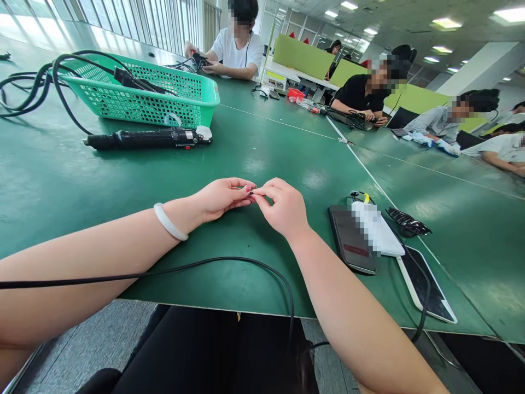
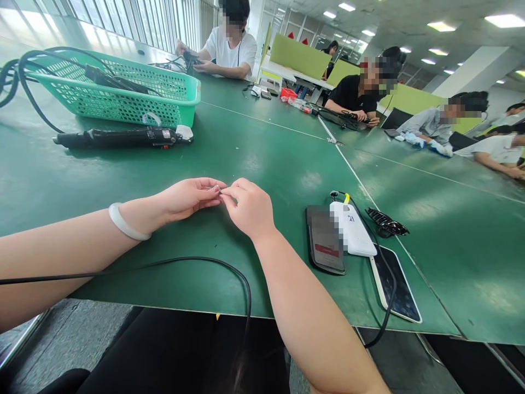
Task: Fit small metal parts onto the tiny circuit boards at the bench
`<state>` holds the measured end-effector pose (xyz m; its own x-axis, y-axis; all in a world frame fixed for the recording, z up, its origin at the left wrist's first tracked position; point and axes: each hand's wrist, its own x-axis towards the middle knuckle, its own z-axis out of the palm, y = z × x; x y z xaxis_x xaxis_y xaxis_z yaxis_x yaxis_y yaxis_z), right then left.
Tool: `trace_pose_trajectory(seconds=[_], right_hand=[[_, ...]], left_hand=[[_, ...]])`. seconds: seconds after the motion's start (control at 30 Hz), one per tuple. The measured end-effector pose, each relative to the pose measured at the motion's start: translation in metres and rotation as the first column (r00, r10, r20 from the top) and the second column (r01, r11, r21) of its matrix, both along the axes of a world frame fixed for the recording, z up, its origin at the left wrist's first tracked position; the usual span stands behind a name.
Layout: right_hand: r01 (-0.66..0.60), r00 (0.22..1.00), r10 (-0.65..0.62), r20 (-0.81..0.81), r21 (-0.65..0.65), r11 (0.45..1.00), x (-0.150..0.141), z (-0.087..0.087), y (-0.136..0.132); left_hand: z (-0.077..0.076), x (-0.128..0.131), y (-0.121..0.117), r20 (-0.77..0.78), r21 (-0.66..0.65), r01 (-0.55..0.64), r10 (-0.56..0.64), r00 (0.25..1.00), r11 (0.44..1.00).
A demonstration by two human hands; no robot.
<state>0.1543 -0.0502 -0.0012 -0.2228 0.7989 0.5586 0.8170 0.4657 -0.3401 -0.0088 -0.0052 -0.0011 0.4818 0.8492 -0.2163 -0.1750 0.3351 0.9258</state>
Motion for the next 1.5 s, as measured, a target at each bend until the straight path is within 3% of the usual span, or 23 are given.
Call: trace_pose_trajectory(seconds=[0.37, 0.47, 0.67, 0.77, 0.97, 1.1, 1.27, 1.43, 1.5], right_hand=[[0.025, 0.98, -0.025, -0.198, -0.002, 1.0, -0.008, 0.002, -0.002], [0.011, 0.942, -0.036, -0.333, -0.076, 0.997, -0.009, 0.003, -0.001], [-0.047, 0.788, -0.153, -0.597, -0.305, 0.951, -0.005, -0.003, 0.005], [-0.034, 0.786, -0.163, -0.596, -0.305, 0.952, -0.005, -0.003, 0.006], [0.054, 0.891, -0.106, -0.442, -0.128, 0.99, -0.007, 0.002, 0.001], [0.08, 0.925, -0.114, -0.361, -0.107, 0.991, -0.007, 0.001, 0.0], [0.089, 0.896, -0.164, -0.413, -0.195, 0.977, -0.006, -0.002, 0.004], [-0.063, 0.808, -0.182, -0.561, -0.388, 0.919, 0.005, -0.002, 0.012], [-0.078, 0.812, -0.194, -0.55, -0.433, 0.898, 0.015, -0.001, 0.015]], left_hand=[[0.001, 0.0, -0.001, 0.052, 0.022, -0.016, 0.015, 0.999, 1.0], [0.003, 0.0, -0.001, 0.09, 0.011, -0.039, 0.038, 0.995, 0.999], [0.002, -0.001, -0.001, 0.074, 0.018, -0.046, 0.044, 0.996, 0.999], [0.003, -0.001, -0.002, 0.068, 0.022, -0.056, 0.054, 0.996, 0.998], [0.004, 0.0, -0.001, 0.049, 0.039, -0.077, 0.076, 0.996, 0.996], [0.003, -0.001, -0.001, 0.019, 0.073, -0.081, 0.08, 0.997, 0.994], [0.004, -0.002, -0.001, -0.042, 0.144, -0.032, 0.038, 0.998, 0.989], [0.005, -0.002, -0.003, -0.002, 0.067, -0.012, 0.012, 1.0, 0.998], [0.006, -0.002, -0.004, 0.011, 0.032, -0.027, 0.027, 1.0, 0.999]])
